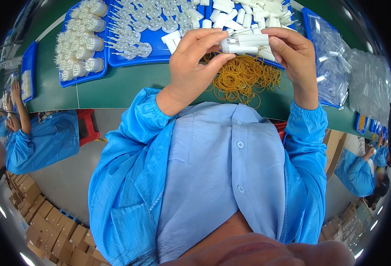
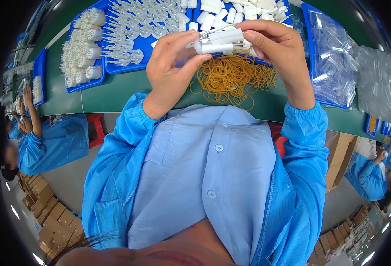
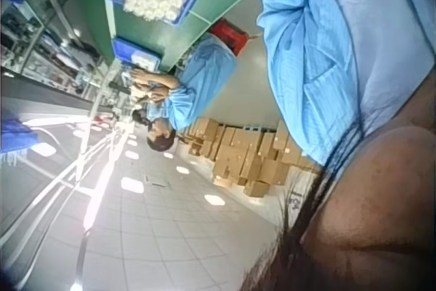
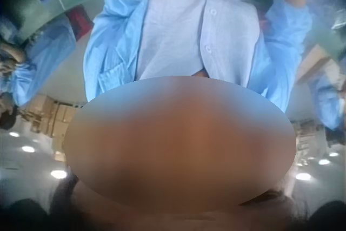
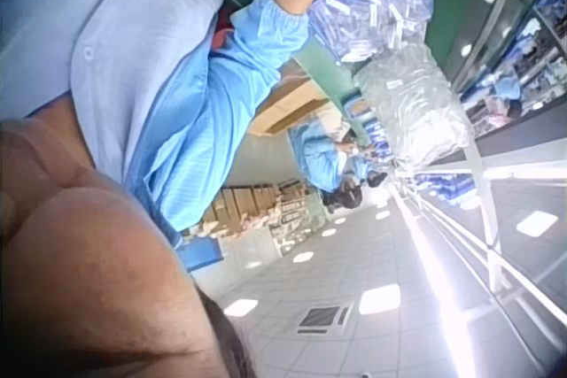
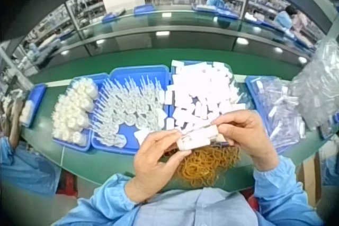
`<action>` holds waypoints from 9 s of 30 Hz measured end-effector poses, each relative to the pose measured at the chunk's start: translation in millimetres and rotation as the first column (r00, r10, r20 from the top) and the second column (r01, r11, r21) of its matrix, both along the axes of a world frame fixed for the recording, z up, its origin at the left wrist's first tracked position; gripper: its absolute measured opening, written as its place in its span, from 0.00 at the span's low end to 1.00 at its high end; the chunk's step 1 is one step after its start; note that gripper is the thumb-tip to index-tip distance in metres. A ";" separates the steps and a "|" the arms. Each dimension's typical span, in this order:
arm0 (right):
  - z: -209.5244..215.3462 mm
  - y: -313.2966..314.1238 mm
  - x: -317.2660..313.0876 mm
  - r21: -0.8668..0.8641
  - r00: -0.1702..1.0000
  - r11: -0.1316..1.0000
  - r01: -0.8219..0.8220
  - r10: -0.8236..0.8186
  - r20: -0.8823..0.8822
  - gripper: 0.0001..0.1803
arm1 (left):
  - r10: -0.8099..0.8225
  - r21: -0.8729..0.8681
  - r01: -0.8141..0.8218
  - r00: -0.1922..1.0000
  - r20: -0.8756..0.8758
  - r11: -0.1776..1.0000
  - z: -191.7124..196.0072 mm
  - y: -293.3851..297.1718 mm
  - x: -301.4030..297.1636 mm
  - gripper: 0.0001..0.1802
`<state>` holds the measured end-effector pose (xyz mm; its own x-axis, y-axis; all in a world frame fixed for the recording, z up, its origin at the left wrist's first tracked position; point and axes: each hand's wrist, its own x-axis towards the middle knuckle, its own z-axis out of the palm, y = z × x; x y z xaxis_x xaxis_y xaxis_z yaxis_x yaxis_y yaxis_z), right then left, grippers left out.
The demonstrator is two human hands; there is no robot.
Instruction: The person assembles small white plastic components by hand. They pick up a white base and a clear plastic piece, fit them together, and place the finished unit into a blue tray. The process is repeated continuously throughout the clip.
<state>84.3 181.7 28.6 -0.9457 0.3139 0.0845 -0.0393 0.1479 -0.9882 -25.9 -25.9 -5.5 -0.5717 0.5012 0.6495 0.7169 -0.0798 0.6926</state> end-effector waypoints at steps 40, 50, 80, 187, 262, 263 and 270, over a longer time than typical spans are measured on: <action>0.4 26.8 -61.2 0.733 0.991 0.677 0.069 0.036 -0.126 0.12 | -0.366 0.380 0.131 0.661 0.655 0.916 -7.3 -7.3 -4.7 0.23; -61.9 26.7 -116.3 0.906 0.991 0.401 -0.137 0.046 0.129 0.15 | -0.227 0.305 0.065 0.813 0.536 0.950 -15.9 -13.4 -16.7 0.23; 19.0 40.9 -26.9 0.676 0.939 0.672 0.302 -0.086 -0.334 0.13 | -0.016 0.112 -0.069 0.785 0.620 0.991 16.8 15.8 11.6 0.20; 13.5 -4.8 11.6 0.014 0.969 0.985 0.170 -0.165 -0.182 0.11 | -0.196 0.086 0.184 0.968 0.157 0.979 -3.7 8.6 10.8 0.24; -19.8 217.3 141.0 0.964 0.869 0.256 0.079 -0.491 0.059 0.16 | -0.428 0.400 0.161 0.215 0.878 0.902 6.4 17.1 19.7 0.26; -13.4 213.1 139.8 0.959 0.866 0.274 0.074 -0.495 0.075 0.16 | -0.437 0.412 0.153 0.209 0.875 0.898 6.6 17.5 19.6 0.24; -6.0 208.2 141.7 0.895 0.835 0.376 0.239 -0.550 0.008 0.16 | -0.425 0.397 0.158 0.220 0.878 0.904 1.8 17.4 13.0 0.23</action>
